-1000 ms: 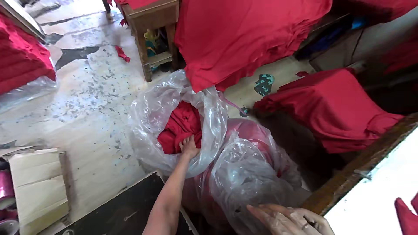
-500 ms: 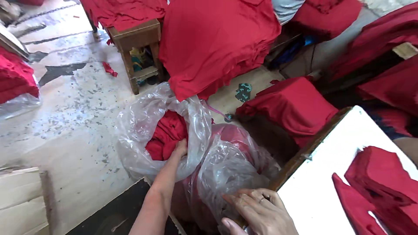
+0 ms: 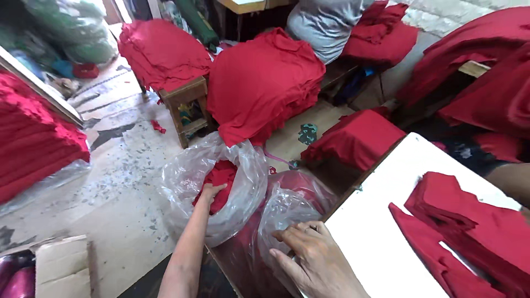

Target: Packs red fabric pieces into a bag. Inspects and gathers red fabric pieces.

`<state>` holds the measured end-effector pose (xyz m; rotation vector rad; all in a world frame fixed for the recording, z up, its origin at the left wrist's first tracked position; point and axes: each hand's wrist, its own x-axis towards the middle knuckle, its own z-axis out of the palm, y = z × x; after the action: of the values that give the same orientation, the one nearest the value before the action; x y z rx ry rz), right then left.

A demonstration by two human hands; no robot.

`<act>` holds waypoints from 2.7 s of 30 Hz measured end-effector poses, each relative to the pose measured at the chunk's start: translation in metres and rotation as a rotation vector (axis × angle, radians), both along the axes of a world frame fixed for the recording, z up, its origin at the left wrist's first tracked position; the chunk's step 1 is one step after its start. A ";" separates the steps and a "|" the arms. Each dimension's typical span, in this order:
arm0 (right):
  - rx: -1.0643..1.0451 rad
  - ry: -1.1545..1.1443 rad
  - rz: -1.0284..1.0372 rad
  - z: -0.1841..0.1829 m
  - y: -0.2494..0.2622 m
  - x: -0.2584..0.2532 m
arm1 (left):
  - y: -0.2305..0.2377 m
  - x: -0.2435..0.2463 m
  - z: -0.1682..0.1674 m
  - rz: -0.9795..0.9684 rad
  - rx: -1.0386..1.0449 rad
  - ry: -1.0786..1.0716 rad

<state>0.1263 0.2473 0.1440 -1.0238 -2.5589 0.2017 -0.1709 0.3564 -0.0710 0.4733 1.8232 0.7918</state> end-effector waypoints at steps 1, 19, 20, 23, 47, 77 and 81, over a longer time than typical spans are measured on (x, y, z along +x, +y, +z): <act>0.000 0.001 0.001 0.000 0.000 0.000 | -0.004 -0.003 0.000 0.081 0.026 -0.027; -0.086 0.241 -0.065 0.005 -0.003 -0.002 | -0.098 0.024 0.143 0.176 0.824 -0.519; -0.111 0.275 -0.081 0.006 -0.003 -0.001 | -0.106 0.030 0.153 0.157 0.846 -0.549; -0.292 0.377 -0.138 0.016 -0.005 -0.006 | -0.130 0.050 0.177 0.117 0.881 -0.624; -0.689 1.082 -0.437 0.168 -0.034 0.113 | -0.139 0.238 0.329 -0.519 0.988 -0.697; -0.270 -0.036 -0.900 0.119 0.078 0.314 | -0.068 0.355 0.289 -1.507 0.845 0.481; 0.077 -0.266 -0.890 0.154 0.038 0.264 | -0.092 0.284 0.294 -1.390 0.951 0.366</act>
<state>0.3900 0.2851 0.2977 -2.1270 -2.0247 -0.2878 0.1131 0.2643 0.2226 2.2583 0.8351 0.4762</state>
